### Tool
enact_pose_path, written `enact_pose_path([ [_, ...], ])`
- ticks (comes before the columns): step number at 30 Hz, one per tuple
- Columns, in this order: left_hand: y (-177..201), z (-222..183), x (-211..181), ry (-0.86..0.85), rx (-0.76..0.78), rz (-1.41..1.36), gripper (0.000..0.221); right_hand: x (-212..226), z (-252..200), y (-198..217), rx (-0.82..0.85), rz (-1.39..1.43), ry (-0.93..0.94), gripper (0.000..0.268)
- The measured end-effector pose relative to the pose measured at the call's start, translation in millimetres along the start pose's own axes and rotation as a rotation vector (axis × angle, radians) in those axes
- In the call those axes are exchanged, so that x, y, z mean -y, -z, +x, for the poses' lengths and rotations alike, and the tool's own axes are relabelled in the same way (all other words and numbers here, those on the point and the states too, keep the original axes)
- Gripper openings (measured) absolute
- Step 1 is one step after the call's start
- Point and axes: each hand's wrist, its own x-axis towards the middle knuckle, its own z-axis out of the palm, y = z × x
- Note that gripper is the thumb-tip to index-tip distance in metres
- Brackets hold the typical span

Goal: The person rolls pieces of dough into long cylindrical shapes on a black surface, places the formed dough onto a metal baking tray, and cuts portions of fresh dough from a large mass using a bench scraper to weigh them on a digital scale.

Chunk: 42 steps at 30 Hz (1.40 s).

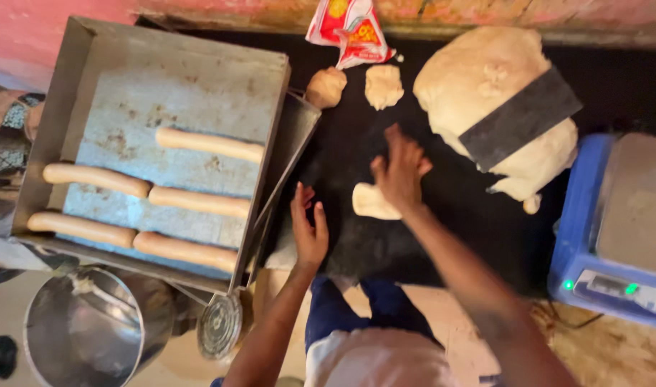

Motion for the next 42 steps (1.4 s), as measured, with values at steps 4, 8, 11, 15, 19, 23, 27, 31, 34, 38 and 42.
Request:
enact_pose_path([
  [4,12,-35,-7,-0.032,0.148,0.089,0.057,0,19,41,-0.134,0.31,-0.033,0.079],
  [8,-10,-11,-14,-0.147,0.181,0.157,0.051,15,-14,35,-0.061,0.201,0.0,0.075],
  [11,-45,26,-21,-0.207,0.26,0.252,0.061,6,-31,0,0.017,0.083,-0.025,0.073],
  [15,-111,53,-22,-0.315,0.576,0.556,0.086,-34,-16,-28,-0.048,0.694,-0.543,0.074],
  [19,-141,46,-22,-0.312,0.628,1.024,0.072,-24,-44,-14,-0.083,0.649,-0.211,0.075],
  [23,-130,51,-41,-0.065,0.882,0.995,0.088,-13,-36,-7,-0.063,0.637,-0.123,0.073],
  [27,-141,69,-30,-0.333,0.452,0.894,0.078,-17,-23,-13,-0.091,0.58,-0.212,0.069],
  [31,-141,66,-20,-0.179,0.683,0.927,0.082,-24,-21,-20,-0.081,0.442,-0.24,0.067],
  [34,-140,63,-10,-0.297,0.676,1.049,0.074,-28,-21,-21,-0.021,0.371,-0.266,0.064],
  [38,-123,68,-12,-0.405,0.688,0.797,0.052,-27,-31,21,0.289,0.047,0.034,0.054],
  [42,-53,28,-32,-0.413,0.963,0.468,0.035,-5,-100,82,0.356,-0.039,0.238,0.07],
])
